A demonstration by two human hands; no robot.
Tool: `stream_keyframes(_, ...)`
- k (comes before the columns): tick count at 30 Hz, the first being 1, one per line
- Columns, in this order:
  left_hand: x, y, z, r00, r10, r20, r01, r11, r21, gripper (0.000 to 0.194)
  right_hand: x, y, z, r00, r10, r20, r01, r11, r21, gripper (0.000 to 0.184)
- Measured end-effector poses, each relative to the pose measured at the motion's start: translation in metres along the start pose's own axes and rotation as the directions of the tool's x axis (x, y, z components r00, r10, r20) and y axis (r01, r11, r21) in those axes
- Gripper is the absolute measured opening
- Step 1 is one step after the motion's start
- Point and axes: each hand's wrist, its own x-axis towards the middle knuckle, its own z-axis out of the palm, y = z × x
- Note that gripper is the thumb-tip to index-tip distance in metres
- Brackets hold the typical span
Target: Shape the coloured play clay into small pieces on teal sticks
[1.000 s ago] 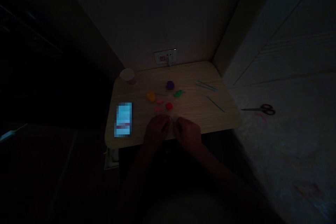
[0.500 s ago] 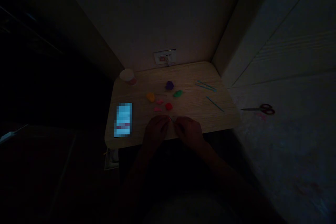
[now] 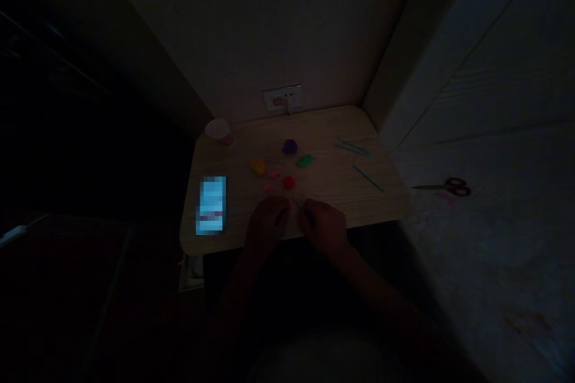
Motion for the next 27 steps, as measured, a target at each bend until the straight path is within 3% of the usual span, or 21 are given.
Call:
stream_keyframes(6,-0.001,-0.002,0.002,0.999,0.031,-0.03,-0.031,0.999,0.009,0.013,0.0,-0.001,-0.001,0.998,0.05,0.034,-0.049,0.998,-0.038,0.012)
stream_keyframes(10,-0.001,-0.001,0.002,0.999,0.043,-0.029,-0.043,0.999,0.007,0.013,0.002,0.002,-0.004,0.995,-0.004,0.096,0.006,1.0,-0.025,0.013)
stream_keyframes(14,0.001,0.0,0.001,0.999,0.044,-0.029,-0.044,0.999,0.011,0.012,0.007,0.012,-0.007,0.997,0.049,0.065,-0.048,0.999,-0.02,0.015)
stream_keyframes(18,0.002,0.0,0.001,0.998,0.052,-0.025,-0.052,0.999,0.0,0.012,0.013,0.034,-0.014,0.994,-0.053,0.099,0.039,0.989,0.14,0.013)
stream_keyframes(27,0.011,0.004,0.001,0.996,0.086,0.033,-0.085,0.996,-0.027,0.012,0.049,0.082,-0.03,0.975,-0.13,0.178,0.027,0.872,0.489,0.018)
